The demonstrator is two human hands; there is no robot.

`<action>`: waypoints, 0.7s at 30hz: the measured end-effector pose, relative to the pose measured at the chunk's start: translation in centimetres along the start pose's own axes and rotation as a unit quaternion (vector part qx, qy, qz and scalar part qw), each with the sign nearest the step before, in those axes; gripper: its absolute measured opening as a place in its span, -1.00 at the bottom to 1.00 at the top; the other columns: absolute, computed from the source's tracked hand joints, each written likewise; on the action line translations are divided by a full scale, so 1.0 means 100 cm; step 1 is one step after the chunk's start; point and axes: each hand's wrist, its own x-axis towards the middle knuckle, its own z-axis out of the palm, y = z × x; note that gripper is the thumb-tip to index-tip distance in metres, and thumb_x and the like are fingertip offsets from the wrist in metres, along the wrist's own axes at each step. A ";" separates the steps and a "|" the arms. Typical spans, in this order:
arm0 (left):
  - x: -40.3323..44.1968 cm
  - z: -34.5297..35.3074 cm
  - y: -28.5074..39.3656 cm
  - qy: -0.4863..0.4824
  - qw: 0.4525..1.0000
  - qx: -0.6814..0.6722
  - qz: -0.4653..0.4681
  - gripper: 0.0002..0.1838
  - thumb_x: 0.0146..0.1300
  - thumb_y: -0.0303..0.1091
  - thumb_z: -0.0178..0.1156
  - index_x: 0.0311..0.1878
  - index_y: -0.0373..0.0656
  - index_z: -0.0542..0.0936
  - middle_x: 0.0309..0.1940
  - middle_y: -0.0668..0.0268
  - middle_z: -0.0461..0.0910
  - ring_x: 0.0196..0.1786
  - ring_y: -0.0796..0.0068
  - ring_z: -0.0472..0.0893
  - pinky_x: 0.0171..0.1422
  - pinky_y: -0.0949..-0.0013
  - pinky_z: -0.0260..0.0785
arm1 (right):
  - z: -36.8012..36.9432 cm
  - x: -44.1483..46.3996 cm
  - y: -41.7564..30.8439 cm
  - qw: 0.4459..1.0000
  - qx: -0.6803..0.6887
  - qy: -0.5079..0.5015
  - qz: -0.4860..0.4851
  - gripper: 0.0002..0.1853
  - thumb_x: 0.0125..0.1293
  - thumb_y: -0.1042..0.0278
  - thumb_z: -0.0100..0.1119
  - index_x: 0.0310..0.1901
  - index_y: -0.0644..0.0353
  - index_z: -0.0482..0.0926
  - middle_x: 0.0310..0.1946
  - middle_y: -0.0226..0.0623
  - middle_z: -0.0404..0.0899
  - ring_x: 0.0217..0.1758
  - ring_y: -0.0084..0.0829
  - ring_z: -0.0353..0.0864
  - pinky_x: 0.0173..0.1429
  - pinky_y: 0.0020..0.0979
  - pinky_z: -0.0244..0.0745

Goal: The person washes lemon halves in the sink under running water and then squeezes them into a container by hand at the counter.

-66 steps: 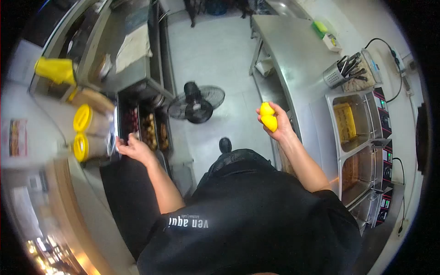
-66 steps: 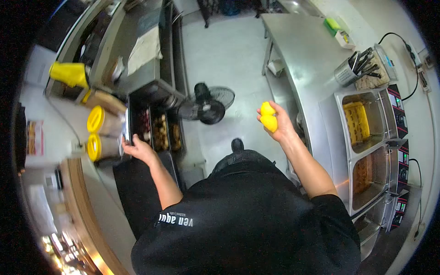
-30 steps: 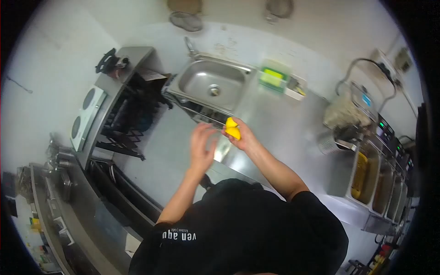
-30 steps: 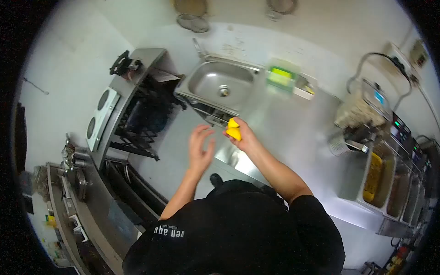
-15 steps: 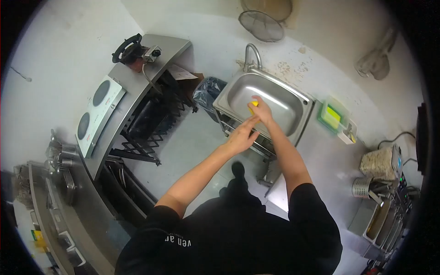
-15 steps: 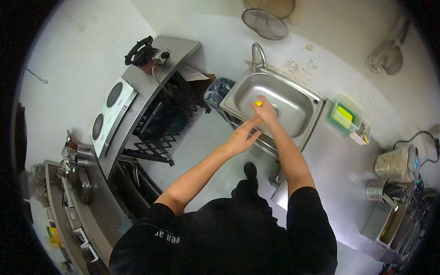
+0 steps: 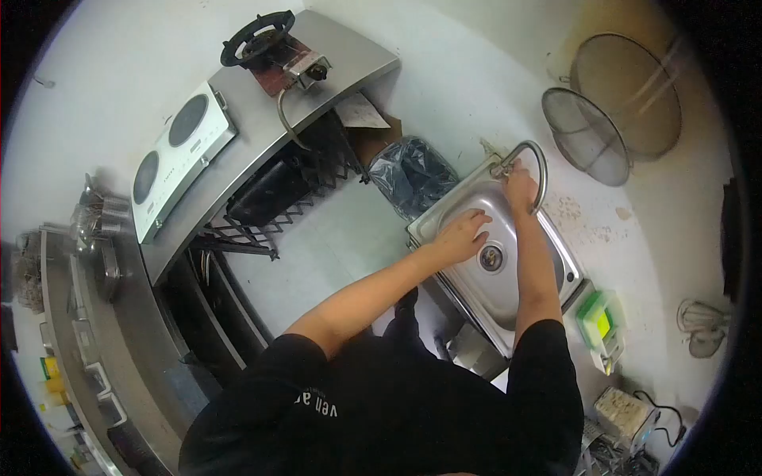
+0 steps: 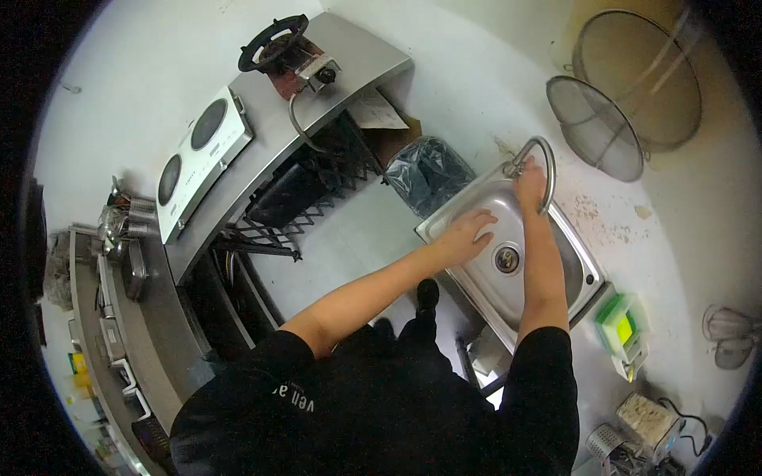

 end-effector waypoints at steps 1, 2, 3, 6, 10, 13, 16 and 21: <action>0.004 0.003 -0.006 -0.008 1.000 -0.009 -0.013 -0.64 0.24 -0.34 0.19 0.10 -0.17 0.51 0.20 0.03 0.42 0.23 0.01 0.44 0.31 0.13 0.31 | 0.006 0.005 0.005 1.000 -0.003 -0.005 -0.002 -0.37 0.17 0.24 0.16 0.29 0.16 0.28 -0.10 0.09 0.56 -0.18 0.00 0.66 -0.12 -0.07 0.58; 0.008 0.006 -0.012 -0.019 0.999 -0.018 -0.027 -0.65 0.24 -0.34 0.19 0.09 -0.16 0.51 0.18 0.02 0.43 0.22 0.00 0.45 0.30 0.13 0.31 | 0.012 0.007 0.011 1.000 0.001 0.012 -0.023 -0.40 0.18 0.24 0.15 0.27 0.16 0.29 -0.07 0.08 0.55 -0.18 0.01 0.66 -0.13 -0.07 0.58; 0.010 0.008 -0.018 -0.025 0.999 -0.020 -0.032 -0.65 0.24 -0.34 0.19 0.09 -0.16 0.51 0.18 0.02 0.43 0.22 0.00 0.45 0.30 0.13 0.31 | 0.013 0.005 0.011 0.999 0.007 0.029 -0.041 -0.43 0.20 0.25 0.13 0.25 0.16 0.31 -0.05 0.08 0.54 -0.19 0.02 0.66 -0.15 -0.06 0.58; 0.023 0.022 -0.036 -0.063 0.998 -0.013 -0.013 -0.63 0.24 -0.33 0.20 0.11 -0.17 0.49 0.16 0.01 0.44 0.19 -0.03 0.46 0.29 0.12 0.31 | 0.011 -0.003 0.014 0.999 0.030 0.029 -0.017 -0.49 0.21 0.23 0.13 0.19 0.20 0.36 0.00 0.05 0.53 -0.18 0.01 0.66 -0.16 -0.07 0.58; 0.053 0.035 -0.037 -0.052 0.996 -0.054 -0.045 -0.60 0.26 -0.34 0.16 0.16 -0.19 0.45 0.13 -0.02 0.44 0.17 -0.07 0.46 0.29 0.12 0.30 | -0.004 0.010 0.007 0.996 0.041 0.060 -0.042 -0.48 0.19 0.17 0.17 0.15 0.23 0.37 -0.03 0.03 0.55 -0.20 0.01 0.66 -0.16 -0.07 0.58; 0.065 0.045 -0.039 -0.056 0.993 -0.074 -0.067 -0.57 0.28 -0.35 0.11 0.21 -0.21 0.40 0.16 -0.06 0.42 0.19 -0.10 0.44 0.29 0.11 0.30 | -0.001 0.014 0.005 0.997 0.035 0.015 -0.064 -0.46 0.18 0.17 0.19 0.14 0.23 0.35 -0.09 0.02 0.57 -0.22 0.02 0.66 -0.17 -0.06 0.58; 0.074 0.051 -0.044 -0.024 0.997 -0.059 -0.038 -0.52 0.19 -0.44 0.13 0.20 -0.31 0.37 0.14 -0.11 0.43 0.18 -0.10 0.46 0.29 0.11 0.31 | -0.002 0.009 0.001 0.996 0.049 0.046 -0.054 -0.50 0.16 0.18 0.20 0.10 0.24 0.39 -0.13 0.00 0.58 -0.22 0.00 0.66 -0.16 -0.07 0.58; 0.084 0.063 -0.048 -0.026 0.995 -0.054 -0.082 -0.49 0.21 -0.46 0.07 0.25 -0.37 0.32 0.18 -0.15 0.40 0.24 -0.10 0.42 0.36 0.11 0.24 | 0.014 0.025 0.013 0.994 0.075 0.041 -0.070 -0.59 0.18 0.25 0.18 0.02 0.26 0.43 -0.14 0.00 0.56 -0.21 0.03 0.64 -0.14 -0.08 0.58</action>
